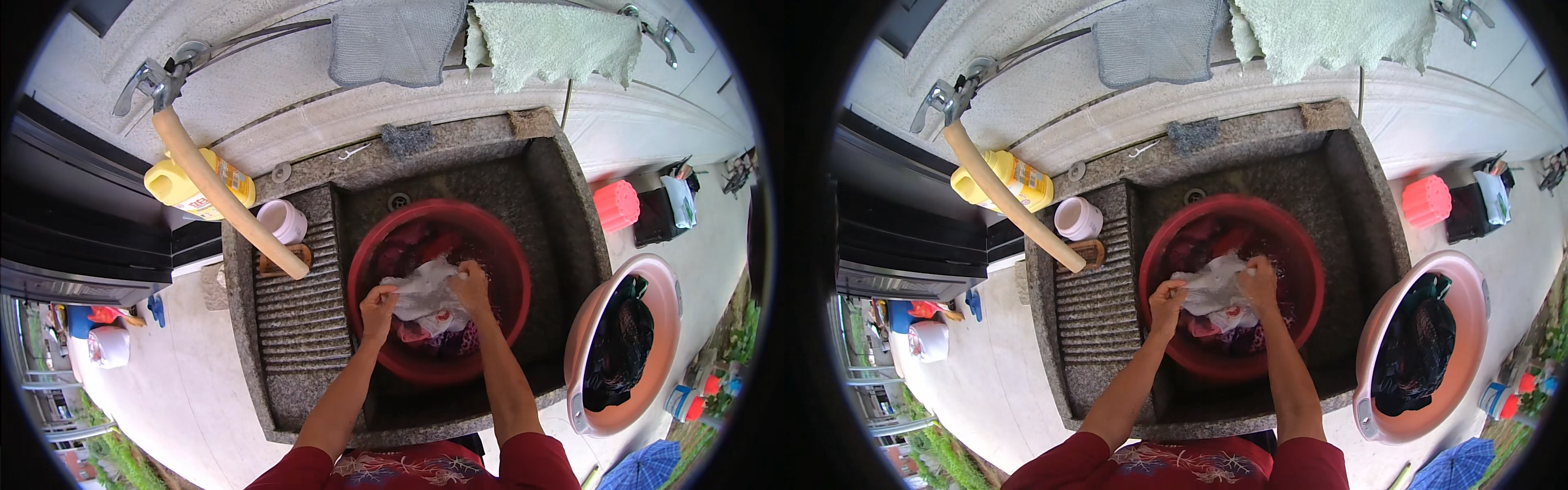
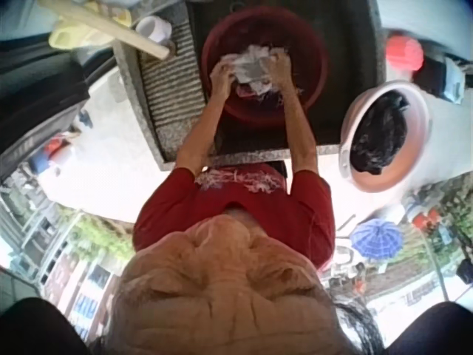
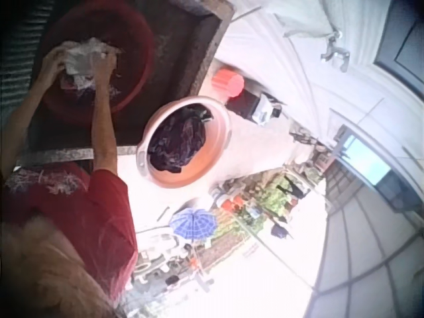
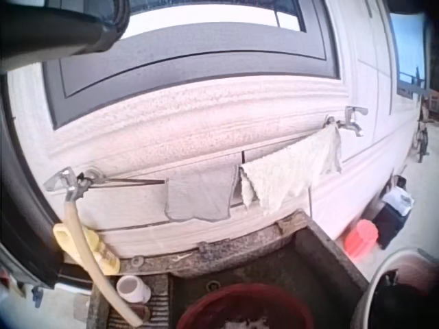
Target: The person hand-washes clothes in an outdoor concrete sink. They scrub a white cloth on a washboard, rinse it in a red basin, and wring it out. They then scrub a patterned cloth on the washboard using a brush and rinse it in the basin.
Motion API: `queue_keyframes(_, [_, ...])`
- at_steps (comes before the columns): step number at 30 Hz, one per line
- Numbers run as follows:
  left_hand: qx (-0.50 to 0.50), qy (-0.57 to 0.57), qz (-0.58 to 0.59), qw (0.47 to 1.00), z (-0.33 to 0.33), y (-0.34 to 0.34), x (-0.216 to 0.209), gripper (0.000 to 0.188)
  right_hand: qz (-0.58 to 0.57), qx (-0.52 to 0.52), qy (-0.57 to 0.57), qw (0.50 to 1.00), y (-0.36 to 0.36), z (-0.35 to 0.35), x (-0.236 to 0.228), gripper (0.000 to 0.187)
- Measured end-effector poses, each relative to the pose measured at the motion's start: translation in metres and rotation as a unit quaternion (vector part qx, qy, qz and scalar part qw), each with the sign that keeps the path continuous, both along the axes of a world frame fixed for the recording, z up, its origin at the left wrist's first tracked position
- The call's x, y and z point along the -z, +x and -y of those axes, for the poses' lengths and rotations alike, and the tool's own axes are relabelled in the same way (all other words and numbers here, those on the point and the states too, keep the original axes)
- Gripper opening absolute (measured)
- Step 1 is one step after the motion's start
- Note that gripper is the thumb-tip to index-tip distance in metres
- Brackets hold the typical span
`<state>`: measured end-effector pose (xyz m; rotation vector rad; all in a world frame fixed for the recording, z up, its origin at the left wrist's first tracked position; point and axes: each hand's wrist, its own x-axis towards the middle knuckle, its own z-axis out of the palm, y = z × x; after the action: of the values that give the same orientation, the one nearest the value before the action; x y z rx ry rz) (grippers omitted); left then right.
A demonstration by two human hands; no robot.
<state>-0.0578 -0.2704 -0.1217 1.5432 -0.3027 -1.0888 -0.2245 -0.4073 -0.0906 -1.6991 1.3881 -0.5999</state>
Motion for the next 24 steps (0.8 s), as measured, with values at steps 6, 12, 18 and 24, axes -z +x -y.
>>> queue_keyframes(6, [-0.049,-0.227,-0.429,0.873,-0.003,-0.009,-0.034,0.039,0.123,-0.164,-0.108,0.973,0.065,-0.126,-0.120,0.025])
queue_keyframes(12, [-0.012,-0.142,-0.403,0.904,-0.021,-0.016,-0.075,0.041,-0.035,-0.125,-0.178,0.975,0.094,-0.146,-0.120,0.023])
queue_keyframes(18, [-0.074,-0.033,-0.387,0.919,-0.011,-0.047,-0.096,0.042,-0.105,-0.037,-0.082,0.990,0.085,-0.076,-0.082,0.019])
queue_keyframes(24, [0.113,-0.348,-0.454,0.812,-0.051,0.000,-0.016,0.030,-0.022,-0.121,-0.277,0.953,0.089,-0.167,-0.122,0.015])
